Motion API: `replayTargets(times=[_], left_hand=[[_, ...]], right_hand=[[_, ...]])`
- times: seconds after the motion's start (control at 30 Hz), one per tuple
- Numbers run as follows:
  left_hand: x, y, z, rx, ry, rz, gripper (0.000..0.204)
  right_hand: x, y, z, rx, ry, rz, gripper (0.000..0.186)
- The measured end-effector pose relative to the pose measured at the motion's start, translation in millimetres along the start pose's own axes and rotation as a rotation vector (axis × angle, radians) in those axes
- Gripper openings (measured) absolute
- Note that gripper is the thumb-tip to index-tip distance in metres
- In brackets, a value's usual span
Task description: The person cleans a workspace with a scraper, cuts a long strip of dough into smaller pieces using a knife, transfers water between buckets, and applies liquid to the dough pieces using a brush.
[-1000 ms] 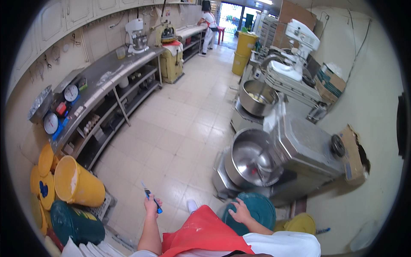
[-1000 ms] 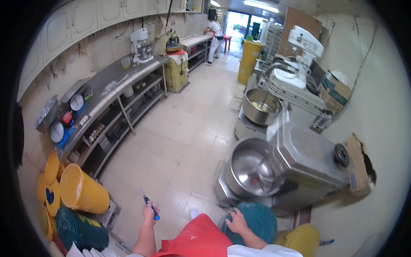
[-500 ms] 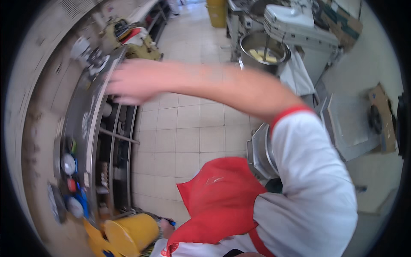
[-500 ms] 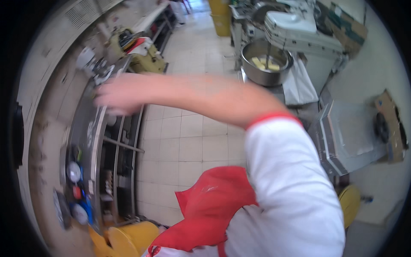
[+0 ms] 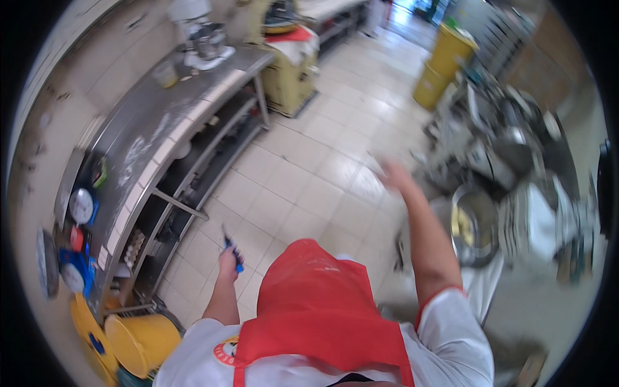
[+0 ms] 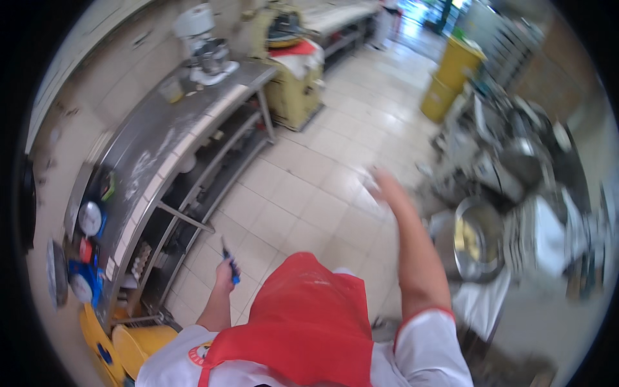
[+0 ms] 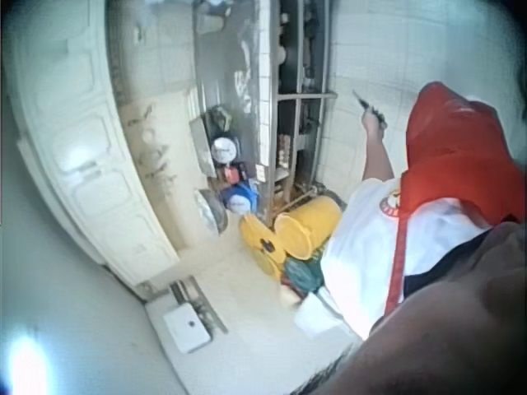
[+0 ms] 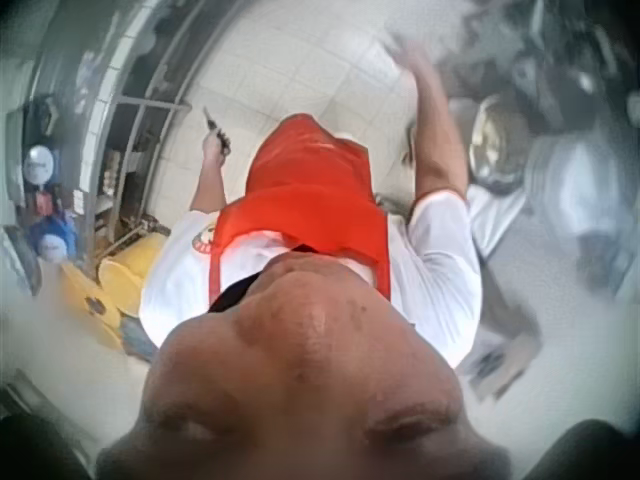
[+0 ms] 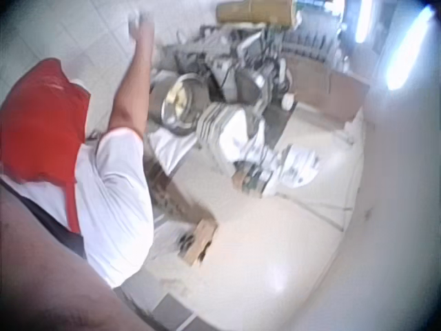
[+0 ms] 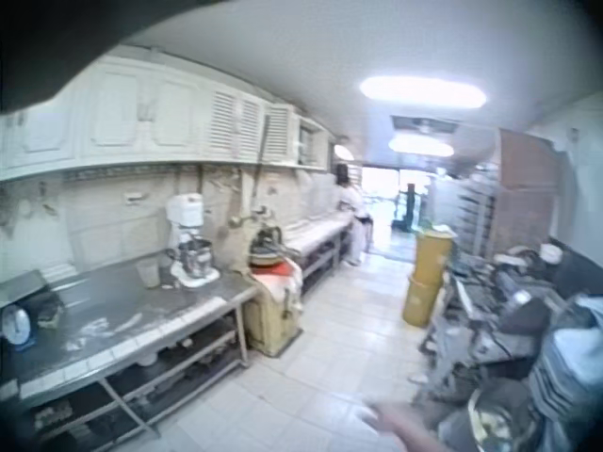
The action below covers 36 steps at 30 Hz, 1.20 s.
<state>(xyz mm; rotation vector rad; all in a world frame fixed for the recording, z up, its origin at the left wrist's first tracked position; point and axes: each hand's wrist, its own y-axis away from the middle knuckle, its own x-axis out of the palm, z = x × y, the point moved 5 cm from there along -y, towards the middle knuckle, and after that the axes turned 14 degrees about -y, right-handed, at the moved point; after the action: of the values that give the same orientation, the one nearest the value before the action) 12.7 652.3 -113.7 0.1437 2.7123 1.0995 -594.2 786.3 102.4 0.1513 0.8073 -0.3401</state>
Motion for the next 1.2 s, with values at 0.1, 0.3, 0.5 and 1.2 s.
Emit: replayTargets(times=[0.1, 0.3, 0.5, 1.2], left_hand=[[136, -40, -157, 0.171, 0.123, 0.189, 0.020], [284, -129, -313, 0.104, 0.401, 0.166, 0.021], [452, -262, -493, 0.246, 0.306, 0.065, 0.019], [854, -589, -888, 0.960, -0.154, -0.223, 0.048]], right_hand=[[40, 175, -255, 0.724, -0.006, -0.127, 0.051], [62, 203, -382, 1.290, -0.240, 0.134, 0.036], [-41, -30, -502, 1.057, -0.349, -0.034, 0.023], [-264, -458, -658, 1.082, -0.018, -0.035, 0.056]])
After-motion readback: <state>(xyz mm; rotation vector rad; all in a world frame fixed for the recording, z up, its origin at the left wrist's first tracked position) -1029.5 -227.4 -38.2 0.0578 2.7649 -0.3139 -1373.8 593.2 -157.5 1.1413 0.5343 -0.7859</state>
